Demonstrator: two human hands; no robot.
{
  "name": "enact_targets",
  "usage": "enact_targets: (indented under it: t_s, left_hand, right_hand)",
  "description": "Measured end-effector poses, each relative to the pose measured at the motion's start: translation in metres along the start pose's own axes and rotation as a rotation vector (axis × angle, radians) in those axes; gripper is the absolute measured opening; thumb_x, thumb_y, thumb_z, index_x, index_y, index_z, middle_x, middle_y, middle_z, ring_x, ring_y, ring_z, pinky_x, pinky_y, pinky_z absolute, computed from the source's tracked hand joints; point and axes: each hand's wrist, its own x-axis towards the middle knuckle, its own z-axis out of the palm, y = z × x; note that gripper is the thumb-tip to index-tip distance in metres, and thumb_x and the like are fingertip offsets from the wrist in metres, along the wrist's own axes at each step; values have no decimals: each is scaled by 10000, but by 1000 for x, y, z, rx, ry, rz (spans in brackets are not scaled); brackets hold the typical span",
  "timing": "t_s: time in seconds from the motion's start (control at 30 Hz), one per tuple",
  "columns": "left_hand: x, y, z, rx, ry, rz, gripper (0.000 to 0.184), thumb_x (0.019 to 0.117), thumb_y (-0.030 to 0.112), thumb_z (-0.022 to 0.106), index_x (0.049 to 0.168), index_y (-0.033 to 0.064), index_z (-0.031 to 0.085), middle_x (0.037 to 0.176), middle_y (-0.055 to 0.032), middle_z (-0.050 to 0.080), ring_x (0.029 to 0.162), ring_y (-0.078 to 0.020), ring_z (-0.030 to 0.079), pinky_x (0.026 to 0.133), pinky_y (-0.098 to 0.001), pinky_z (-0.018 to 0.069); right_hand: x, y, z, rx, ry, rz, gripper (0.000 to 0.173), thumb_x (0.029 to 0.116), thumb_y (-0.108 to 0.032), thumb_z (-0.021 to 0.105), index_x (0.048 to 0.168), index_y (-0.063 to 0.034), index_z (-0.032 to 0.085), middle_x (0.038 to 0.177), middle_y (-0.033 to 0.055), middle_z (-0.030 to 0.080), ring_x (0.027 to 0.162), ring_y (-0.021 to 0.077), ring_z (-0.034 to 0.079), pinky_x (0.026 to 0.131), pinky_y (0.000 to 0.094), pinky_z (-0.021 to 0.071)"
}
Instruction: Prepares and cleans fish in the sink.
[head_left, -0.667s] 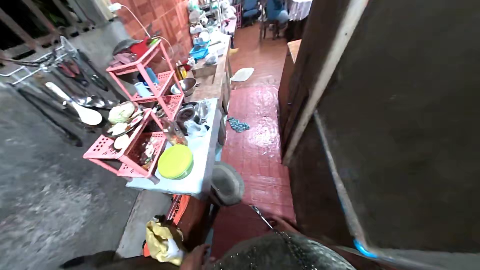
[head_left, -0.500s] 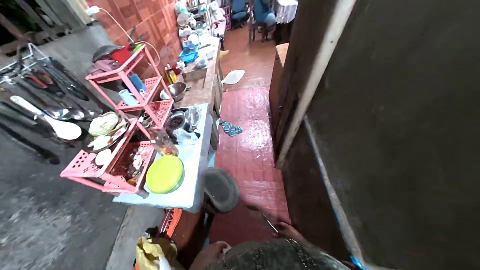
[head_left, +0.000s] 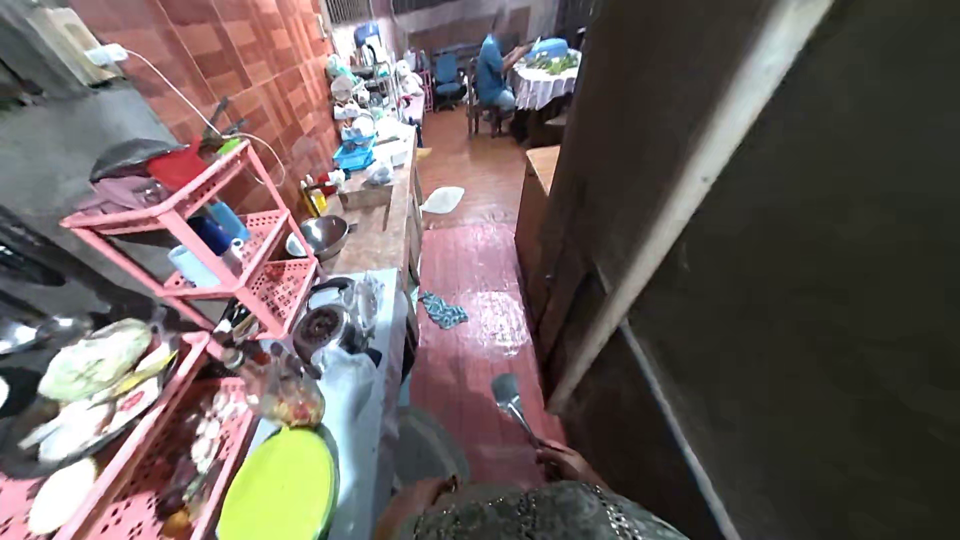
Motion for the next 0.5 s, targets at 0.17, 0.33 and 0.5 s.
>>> enact_targets:
  t_s: [0.17, 0.33, 0.5]
  left_hand:
    - [81, -22, -101, 140, -26, 6, 433, 1083, 169, 485, 1506, 77, 476, 1428, -203, 582, 1301, -373, 579, 1110, -563, 428]
    - [163, 0, -167, -45, -37, 276, 453, 1067, 178, 542, 1460, -41, 482, 1390, -268, 584, 1224, -375, 626, 1073, -497, 478]
    - [258, 46, -210, -438, 38, 396, 431, 1077, 247, 512, 1391, -48, 505, 1203, -190, 662, 1010, -224, 682, 917, -403, 563]
  right_hand:
    - [78, -95, 27, -41, -71, -19, 323, 1034, -104, 529, 1341, -25, 594, 870, 58, 664, 597, 94, 567, 551, 258, 497]
    - [135, -188, 74, 268, -42, -125, 327, 1037, -157, 550, 1347, -63, 588, 872, 72, 660, 576, 114, 573, 502, 271, 497]
    - [195, -288, 97, 464, -58, -275, 297, 1070, -113, 469, 1344, -18, 532, 924, 73, 652, 710, 150, 649, 658, 313, 583]
